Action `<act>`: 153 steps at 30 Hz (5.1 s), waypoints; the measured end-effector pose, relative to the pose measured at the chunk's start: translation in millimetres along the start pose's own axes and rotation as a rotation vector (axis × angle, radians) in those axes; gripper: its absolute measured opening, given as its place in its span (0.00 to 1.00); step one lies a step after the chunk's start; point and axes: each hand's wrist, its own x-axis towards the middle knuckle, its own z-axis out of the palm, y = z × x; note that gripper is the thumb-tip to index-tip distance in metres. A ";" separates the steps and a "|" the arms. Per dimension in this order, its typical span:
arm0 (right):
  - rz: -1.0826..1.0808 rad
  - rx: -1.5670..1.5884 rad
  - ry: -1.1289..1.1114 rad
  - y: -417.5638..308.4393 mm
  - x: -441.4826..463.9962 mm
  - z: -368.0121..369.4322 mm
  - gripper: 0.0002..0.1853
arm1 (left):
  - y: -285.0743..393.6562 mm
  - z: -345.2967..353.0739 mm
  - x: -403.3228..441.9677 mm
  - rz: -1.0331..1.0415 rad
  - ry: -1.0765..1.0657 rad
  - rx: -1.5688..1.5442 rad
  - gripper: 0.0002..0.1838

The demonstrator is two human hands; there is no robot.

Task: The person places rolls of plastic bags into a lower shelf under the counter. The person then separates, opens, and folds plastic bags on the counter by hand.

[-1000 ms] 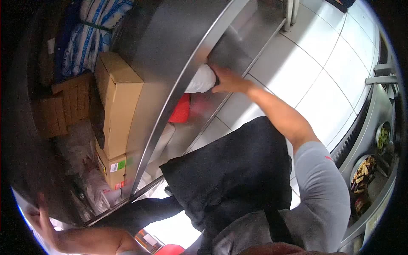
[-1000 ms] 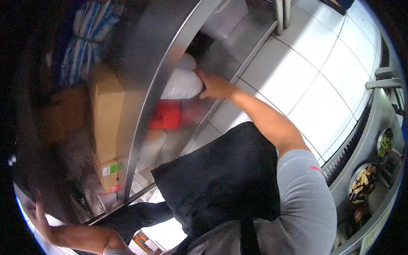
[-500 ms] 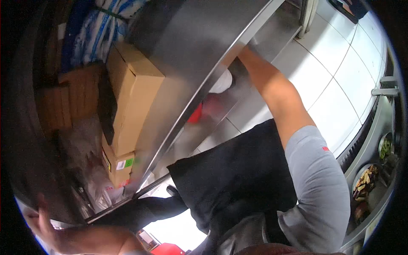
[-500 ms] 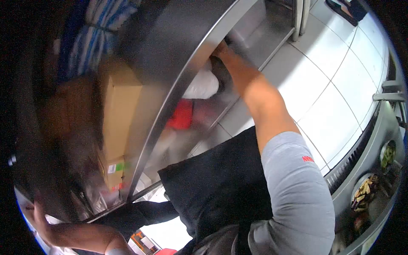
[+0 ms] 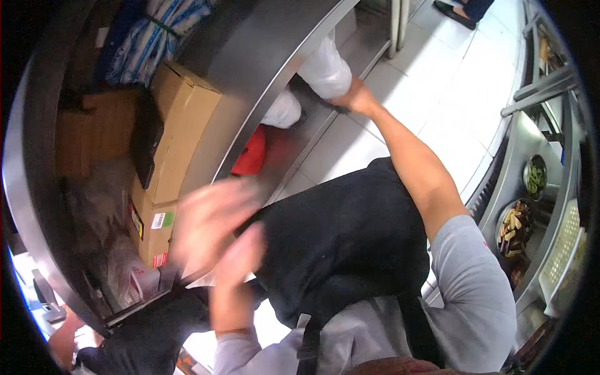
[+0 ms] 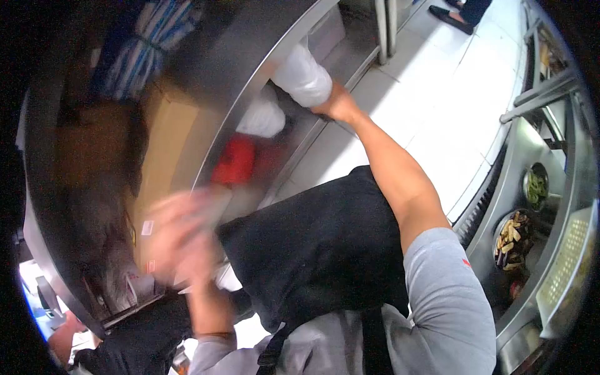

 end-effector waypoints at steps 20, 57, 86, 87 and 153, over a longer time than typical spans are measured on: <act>0.475 0.418 0.098 80.0 -232.8 -86.9 0.36 | -121.3 377.9 7.3 -0.848 0.281 -0.565 0.49; 0.060 0.228 -0.039 -348.6 -266.5 -136.2 0.30 | 106.2 -56.5 67.8 -0.683 -0.294 -1.399 0.62; -0.625 0.181 -1.666 -875.9 -438.2 15.3 0.50 | 312.2 -695.1 -170.5 -0.881 0.910 -0.820 0.74; -0.785 0.139 -1.637 -880.7 -461.6 37.8 0.50 | 319.5 -714.3 -193.8 -0.710 1.125 -0.771 0.87; -0.250 0.183 -0.374 -1193.9 -751.1 1048.1 0.42 | -356.4 -1093.7 -1050.7 -0.867 -0.251 0.173 0.24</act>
